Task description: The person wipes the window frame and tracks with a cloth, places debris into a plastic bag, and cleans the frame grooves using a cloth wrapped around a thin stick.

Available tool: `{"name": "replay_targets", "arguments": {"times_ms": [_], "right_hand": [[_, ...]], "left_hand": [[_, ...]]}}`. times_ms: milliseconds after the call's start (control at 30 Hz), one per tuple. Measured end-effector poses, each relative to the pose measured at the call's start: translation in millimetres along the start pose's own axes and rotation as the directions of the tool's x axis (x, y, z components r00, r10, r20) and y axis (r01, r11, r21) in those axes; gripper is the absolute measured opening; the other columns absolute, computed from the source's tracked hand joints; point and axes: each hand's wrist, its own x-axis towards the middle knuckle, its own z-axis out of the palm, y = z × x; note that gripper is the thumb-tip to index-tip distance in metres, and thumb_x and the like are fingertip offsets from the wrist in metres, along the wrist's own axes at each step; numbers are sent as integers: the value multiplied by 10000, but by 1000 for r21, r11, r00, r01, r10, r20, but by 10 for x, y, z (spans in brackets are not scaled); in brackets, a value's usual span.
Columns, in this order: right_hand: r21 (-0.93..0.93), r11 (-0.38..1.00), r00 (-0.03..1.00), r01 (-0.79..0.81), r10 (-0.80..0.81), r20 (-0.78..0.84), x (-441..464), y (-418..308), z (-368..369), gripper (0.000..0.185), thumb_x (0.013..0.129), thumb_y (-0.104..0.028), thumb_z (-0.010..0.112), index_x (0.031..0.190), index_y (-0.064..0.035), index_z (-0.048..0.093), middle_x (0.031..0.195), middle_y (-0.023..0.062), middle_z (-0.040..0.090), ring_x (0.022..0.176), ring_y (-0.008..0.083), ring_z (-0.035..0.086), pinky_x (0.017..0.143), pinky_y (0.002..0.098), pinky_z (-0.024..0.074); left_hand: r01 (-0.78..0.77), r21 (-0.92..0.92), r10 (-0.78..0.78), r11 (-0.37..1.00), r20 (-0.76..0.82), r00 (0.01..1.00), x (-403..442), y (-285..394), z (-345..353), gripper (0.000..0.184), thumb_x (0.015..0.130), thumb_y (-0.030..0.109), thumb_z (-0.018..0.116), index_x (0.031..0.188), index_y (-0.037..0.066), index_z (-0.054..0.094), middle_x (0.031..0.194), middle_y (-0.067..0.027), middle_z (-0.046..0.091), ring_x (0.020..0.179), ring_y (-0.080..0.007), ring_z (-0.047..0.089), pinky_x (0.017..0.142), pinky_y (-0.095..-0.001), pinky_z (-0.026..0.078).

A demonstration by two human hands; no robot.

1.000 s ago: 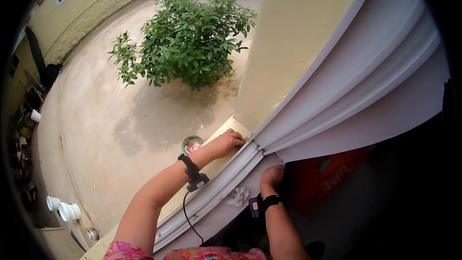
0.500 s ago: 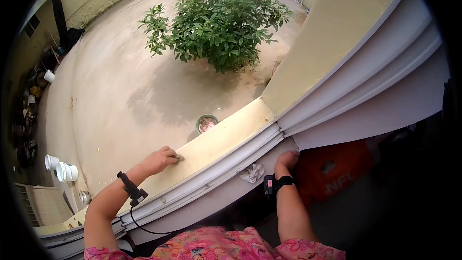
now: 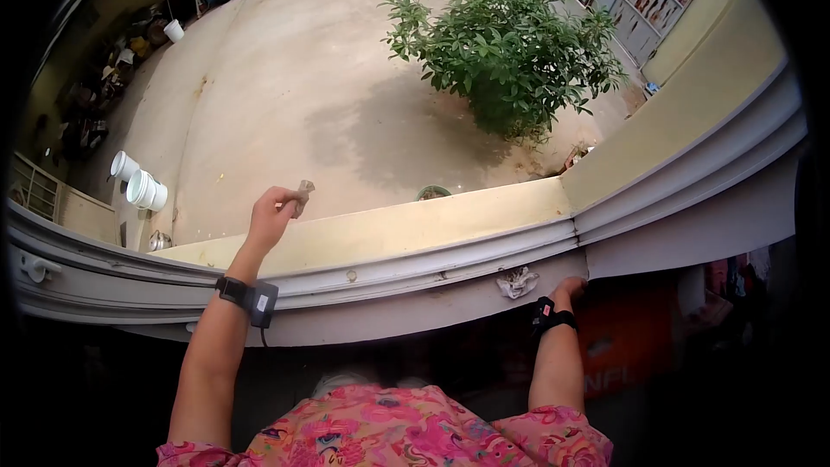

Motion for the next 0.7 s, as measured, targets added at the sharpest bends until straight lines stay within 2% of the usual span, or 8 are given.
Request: {"name": "replay_targets", "arguments": {"times_ms": [33, 67, 133, 200, 267, 333, 600, 700], "right_hand": [[165, 986, 997, -4, -7, 70, -87, 28, -59, 626, 891, -408, 231, 1097, 102, 528, 1146, 254, 531, 1038, 353, 537, 906, 413, 415], [327, 945, 989, -25, -24, 143, -179, 38, -106, 642, 891, -442, 262, 1124, 102, 510, 1167, 242, 525, 1039, 329, 541, 906, 401, 415], [423, 905, 965, -38, -78, 252, -54, 283, -174, 666, 878, -497, 335, 1145, 91, 495, 1167, 213, 529, 990, 299, 546, 867, 387, 427], [223, 971, 961, 83, -137, 239, 436, 767, -134, 612, 875, -495, 384, 1046, 71, 540, 928, 164, 594, 792, 268, 558, 707, 359, 457], [206, 948, 906, 243, -298, 301, 264, 974, -371, 515, 882, -480, 403, 889, 17, 538, 660, 70, 507, 542, 176, 459, 475, 286, 380], [241, 949, 885, 203, -283, 369, -116, 1115, -611, 431, 884, -461, 421, 790, -46, 490, 540, -1, 389, 410, 102, 337, 352, 249, 251], [160, 984, 776, 76, -159, 611, -655, 1573, -1275, 335, 884, -423, 446, 762, -115, 496, 496, -20, 416, 343, 91, 327, 312, 233, 209], [90, 984, 753, 152, -174, 634, -667, 1682, -1445, 311, 887, -394, 453, 754, -117, 500, 493, -18, 429, 340, 90, 332, 308, 238, 214]], "left_hand": [[42, 167, -48, 985, 29, 998, -67, -100, -65, 144, 720, -43, 561, 814, 26, 646, 736, -120, 549, 726, -267, 533, 697, -338, 458], [-282, 555, 227, 783, 167, 959, -154, -165, -173, 120, 736, -49, 555, 813, 8, 628, 750, -100, 549, 750, -248, 536, 688, -320, 460], [-458, 569, 469, 683, 139, 872, -343, -67, -192, 112, 735, -64, 545, 805, -2, 606, 798, -102, 545, 803, -257, 529, 701, -332, 456], [-415, 517, 462, 748, 42, 886, -542, -69, -227, 115, 732, -69, 544, 810, -4, 596, 826, -106, 540, 823, -265, 524, 705, -336, 454], [-364, 454, 439, 813, -68, 896, -818, -112, -274, 119, 729, -74, 543, 816, -5, 586, 854, -111, 535, 842, -273, 518, 709, -340, 451], [-387, 525, 482, 758, -50, 875, -1089, -143, -354, 145, 723, -74, 554, 848, -6, 579, 877, -118, 528, 836, -284, 518, 712, -343, 449], [-298, 494, 417, 816, -147, 897, -1693, -568, -513, 148, 729, -64, 552, 856, 2, 590, 839, -115, 545, 791, -281, 539, 687, -315, 451], [-113, 197, 162, 974, -257, 953, -1721, -653, -577, 120, 786, -35, 531, 889, -9, 586, 832, -92, 579, 719, -201, 576, 663, -268, 460]]}}
